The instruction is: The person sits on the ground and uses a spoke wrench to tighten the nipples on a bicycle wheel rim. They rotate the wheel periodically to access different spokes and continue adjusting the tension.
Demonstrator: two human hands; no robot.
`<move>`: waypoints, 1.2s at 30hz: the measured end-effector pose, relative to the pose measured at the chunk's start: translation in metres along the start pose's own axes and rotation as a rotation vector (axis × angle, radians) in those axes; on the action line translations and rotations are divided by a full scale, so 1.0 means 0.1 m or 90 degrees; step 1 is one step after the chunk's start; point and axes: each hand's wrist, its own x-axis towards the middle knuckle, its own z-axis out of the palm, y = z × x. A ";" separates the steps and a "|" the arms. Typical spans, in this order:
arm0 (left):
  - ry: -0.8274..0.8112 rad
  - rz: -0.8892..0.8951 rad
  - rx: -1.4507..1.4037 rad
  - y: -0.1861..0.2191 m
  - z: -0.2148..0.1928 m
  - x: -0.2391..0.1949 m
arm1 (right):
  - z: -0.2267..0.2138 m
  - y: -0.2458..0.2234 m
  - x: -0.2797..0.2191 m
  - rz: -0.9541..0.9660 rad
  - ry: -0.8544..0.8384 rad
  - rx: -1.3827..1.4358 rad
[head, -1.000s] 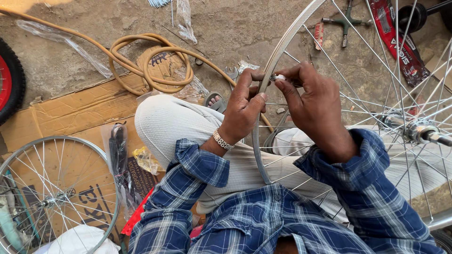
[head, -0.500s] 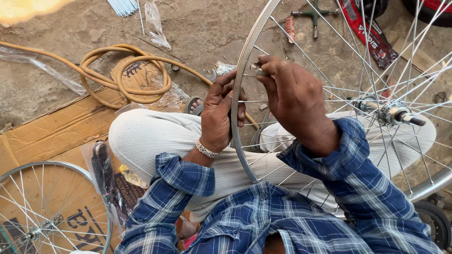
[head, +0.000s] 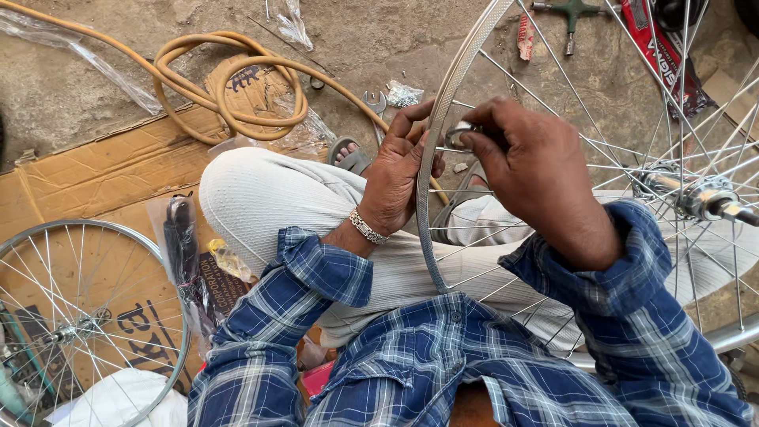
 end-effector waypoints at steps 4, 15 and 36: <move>-0.002 0.011 0.004 -0.03 -0.04 0.03 | -0.01 -0.02 0.03 -0.028 -0.020 0.044; -0.014 0.008 0.025 -0.08 -0.09 0.06 | 0.07 -0.02 0.15 0.074 -0.137 -0.074; 0.000 -0.001 0.030 -0.03 -0.02 0.04 | -0.02 0.13 0.22 0.085 -0.253 0.022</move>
